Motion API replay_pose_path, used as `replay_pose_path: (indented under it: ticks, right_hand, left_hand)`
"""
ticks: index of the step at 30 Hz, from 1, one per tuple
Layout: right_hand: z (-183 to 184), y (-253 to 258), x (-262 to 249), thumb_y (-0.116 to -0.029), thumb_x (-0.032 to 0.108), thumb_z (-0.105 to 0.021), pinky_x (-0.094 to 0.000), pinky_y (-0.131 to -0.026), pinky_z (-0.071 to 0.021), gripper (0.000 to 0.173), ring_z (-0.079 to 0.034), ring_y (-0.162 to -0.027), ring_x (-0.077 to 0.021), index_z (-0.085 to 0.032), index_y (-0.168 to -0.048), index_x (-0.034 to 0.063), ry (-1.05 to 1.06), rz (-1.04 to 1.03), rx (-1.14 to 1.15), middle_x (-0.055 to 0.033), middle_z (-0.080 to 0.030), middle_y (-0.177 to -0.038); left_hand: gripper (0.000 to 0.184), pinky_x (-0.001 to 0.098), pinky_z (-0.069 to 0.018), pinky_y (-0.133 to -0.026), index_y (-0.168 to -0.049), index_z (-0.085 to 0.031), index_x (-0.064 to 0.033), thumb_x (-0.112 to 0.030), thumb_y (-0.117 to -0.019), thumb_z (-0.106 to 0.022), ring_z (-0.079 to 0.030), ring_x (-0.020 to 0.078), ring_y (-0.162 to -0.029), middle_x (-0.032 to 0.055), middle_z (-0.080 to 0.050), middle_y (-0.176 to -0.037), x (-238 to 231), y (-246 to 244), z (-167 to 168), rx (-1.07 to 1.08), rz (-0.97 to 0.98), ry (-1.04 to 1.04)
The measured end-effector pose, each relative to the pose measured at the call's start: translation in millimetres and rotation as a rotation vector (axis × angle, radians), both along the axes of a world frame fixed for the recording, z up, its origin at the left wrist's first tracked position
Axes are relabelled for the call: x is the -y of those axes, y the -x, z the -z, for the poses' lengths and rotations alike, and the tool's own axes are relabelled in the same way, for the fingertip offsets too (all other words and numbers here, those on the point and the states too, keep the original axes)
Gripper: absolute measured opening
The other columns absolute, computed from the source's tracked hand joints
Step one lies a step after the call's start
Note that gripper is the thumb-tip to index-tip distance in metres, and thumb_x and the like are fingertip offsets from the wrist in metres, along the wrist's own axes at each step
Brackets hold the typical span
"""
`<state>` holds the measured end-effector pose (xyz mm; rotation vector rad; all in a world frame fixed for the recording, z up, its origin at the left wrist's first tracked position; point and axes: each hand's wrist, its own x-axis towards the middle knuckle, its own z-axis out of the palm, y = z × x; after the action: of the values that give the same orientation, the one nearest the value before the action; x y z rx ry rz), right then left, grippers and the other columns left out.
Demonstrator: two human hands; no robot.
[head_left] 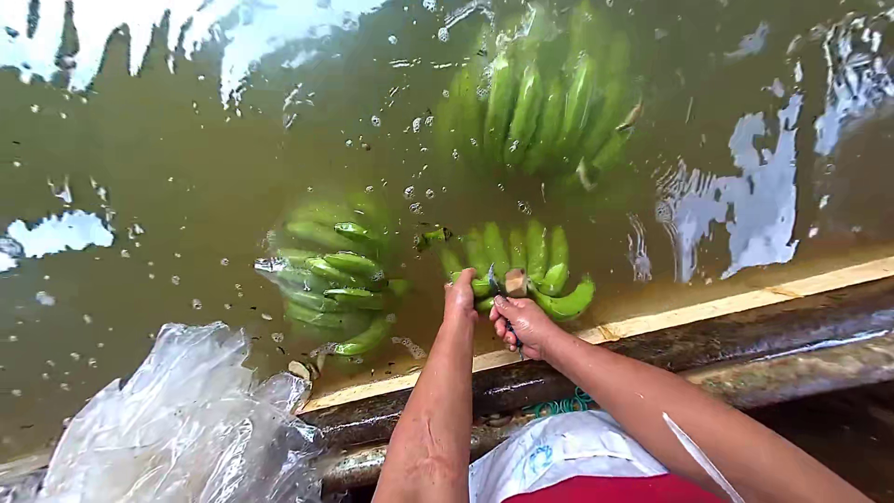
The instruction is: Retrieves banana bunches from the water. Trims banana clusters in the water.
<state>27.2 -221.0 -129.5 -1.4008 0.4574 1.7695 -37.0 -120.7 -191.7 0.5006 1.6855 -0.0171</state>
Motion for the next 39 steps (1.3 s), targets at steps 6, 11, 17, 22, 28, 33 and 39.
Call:
replay_pose_path:
  ticks: [6, 11, 17, 22, 28, 33, 39]
  right_hand:
    - [0, -3, 4, -0.1138, 0.028, -0.036, -0.0176, -0.042, -0.0394, 0.034, -0.043, -0.042, -0.0047, -0.054, -0.097, 0.0041, -0.008, 0.000, -0.042, 0.0024, -0.047, -0.060]
    - [-1, 2, 4, -0.1140, 0.027, -0.035, -0.0177, -0.042, -0.0384, 0.034, -0.041, -0.042, -0.0045, -0.053, -0.096, 0.0046, -0.021, 0.012, -0.029, 0.0029, -0.045, -0.059]
    - [-1, -7, 0, -0.1139, 0.029, -0.035, -0.0174, -0.043, -0.0384, 0.035, -0.041, -0.043, -0.0038, -0.054, -0.098, 0.0040, -0.104, -0.173, 0.004, 0.0039, -0.045, -0.059]
    - [-4, -1, 0, -0.1138, 0.027, -0.036, -0.0166, -0.042, -0.0366, 0.034, -0.040, -0.042, -0.0036, -0.054, -0.096, 0.0037, -0.028, -0.004, 0.022, 0.0036, -0.045, -0.059]
    - [-19, -20, 9, -0.1135, 0.025, -0.037, -0.0154, -0.041, -0.0329, 0.032, -0.035, -0.042, -0.0012, -0.052, -0.092, 0.0071, -0.050, 0.185, 0.072, 0.0062, -0.040, -0.059]
    - [-59, -214, 154, -0.1127, 0.040, -0.028, -0.0110, -0.040, -0.0309, 0.043, -0.035, -0.042, 0.0043, -0.052, -0.080, 0.0258, 0.072, 0.547, 0.504, 0.0149, -0.041, -0.054]
    - [-53, -120, 78, -0.1140, 0.029, -0.030, -0.0168, -0.042, -0.0384, 0.036, -0.039, -0.042, -0.0021, -0.052, -0.093, 0.0106, 0.092, 0.012, 0.284, 0.0063, -0.043, -0.057]
  left_hand:
    - [0.047, 0.0481, -0.0560, -0.077, -0.140, -0.046, -0.0033, -0.024, -0.1003, -0.061, -0.065, 0.0295, -0.091, 0.0204, -0.063, -0.109, -2, -1, -3, -0.035, 0.073, -0.056]
    - [0.049, 0.0482, -0.0558, -0.076, -0.142, -0.046, -0.0079, -0.026, -0.0993, -0.062, -0.065, 0.0289, -0.092, 0.0191, -0.064, -0.110, -5, 3, -3, -0.033, 0.057, -0.076]
    - [0.049, 0.0475, -0.0552, -0.079, -0.144, -0.044, -0.0069, -0.025, -0.1009, -0.059, -0.064, 0.0286, -0.095, 0.0192, -0.063, -0.113, -10, 2, -6, -0.041, 0.053, -0.088]
    - [0.055, 0.0510, -0.0551, -0.084, -0.150, -0.038, -0.0094, -0.025, -0.1007, -0.059, -0.064, 0.0320, -0.104, 0.0216, -0.061, -0.123, -7, 2, -6, -0.032, 0.021, -0.093]
    - [0.038, 0.0460, -0.0552, -0.076, -0.133, -0.053, -0.0041, -0.026, -0.1022, -0.057, -0.064, 0.0260, -0.090, 0.0168, -0.064, -0.107, -26, 7, 6, -0.012, -0.035, -0.139]
    - [0.029, 0.0401, -0.0552, -0.068, -0.128, -0.051, -0.0113, -0.031, -0.1067, -0.048, -0.063, 0.0201, -0.079, 0.0094, -0.061, -0.095, -39, 35, 27, 0.099, -0.110, -0.140]
    - [0.054, 0.0515, -0.0556, -0.087, -0.156, -0.028, -0.0150, -0.020, -0.1072, -0.050, -0.063, 0.0323, -0.109, 0.0214, -0.057, -0.131, -9, 27, 13, 0.166, -0.154, -0.197]
